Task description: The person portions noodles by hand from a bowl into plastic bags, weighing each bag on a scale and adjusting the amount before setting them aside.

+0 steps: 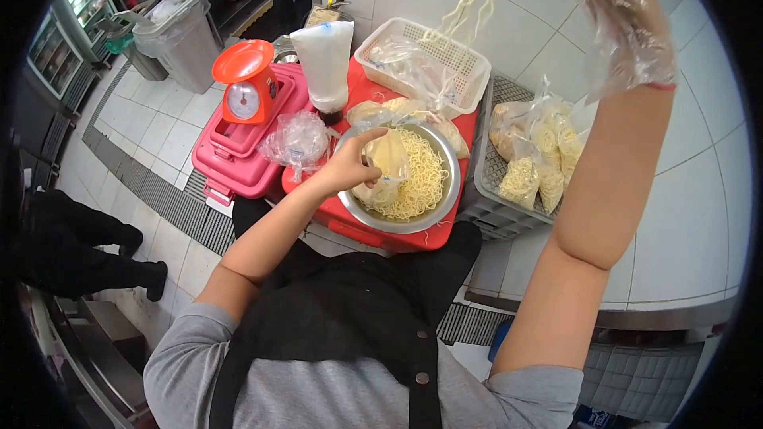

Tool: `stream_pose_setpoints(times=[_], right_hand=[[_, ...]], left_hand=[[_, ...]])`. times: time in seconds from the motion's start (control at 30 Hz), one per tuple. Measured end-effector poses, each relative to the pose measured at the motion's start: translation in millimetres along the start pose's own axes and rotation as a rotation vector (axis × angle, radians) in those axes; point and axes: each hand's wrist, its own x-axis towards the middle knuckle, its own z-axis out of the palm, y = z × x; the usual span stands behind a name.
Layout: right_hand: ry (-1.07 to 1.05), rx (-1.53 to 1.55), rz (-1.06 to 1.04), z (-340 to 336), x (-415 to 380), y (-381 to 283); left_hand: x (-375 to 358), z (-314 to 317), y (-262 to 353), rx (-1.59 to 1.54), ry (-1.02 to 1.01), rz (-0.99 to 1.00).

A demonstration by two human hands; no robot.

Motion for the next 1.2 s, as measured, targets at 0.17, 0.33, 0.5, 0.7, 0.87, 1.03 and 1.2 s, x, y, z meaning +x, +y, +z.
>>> stream_pose_setpoints(times=[0.17,0.33,0.5,0.7,0.87,1.03,1.2], right_hand=[[0.051,-0.014,0.056,24.3,-1.0,-10.2],[-0.369,0.188,-0.081,46.4,-28.0,51.2],[-0.54,0.026,0.338,115.2,-82.2,98.5],[-0.745,-0.363,0.16,164.3,-126.3,160.7],[-0.577,-0.078,0.403,161.8,-119.0,144.0],[-0.225,0.133,0.373,147.1,-129.0,161.0],[-0.01,0.138,0.403,146.8,-175.7,248.3]], left_hand=[[2.9,-13.0,-8.6,-0.036,-0.011,0.104],[-8.8,-22.1,9.0,-0.072,-0.08,0.008],[-1.2,-33.4,-1.3,-0.097,-0.092,0.045],[3.7,-39.0,-5.3,-0.077,-0.145,-0.039],[-2.2,-36.9,-0.3,-0.092,-0.078,-0.015],[-27.3,-18.5,17.9,-0.092,0.01,0.239],[-66.8,-47.5,80.1,-0.084,0.298,0.453]])
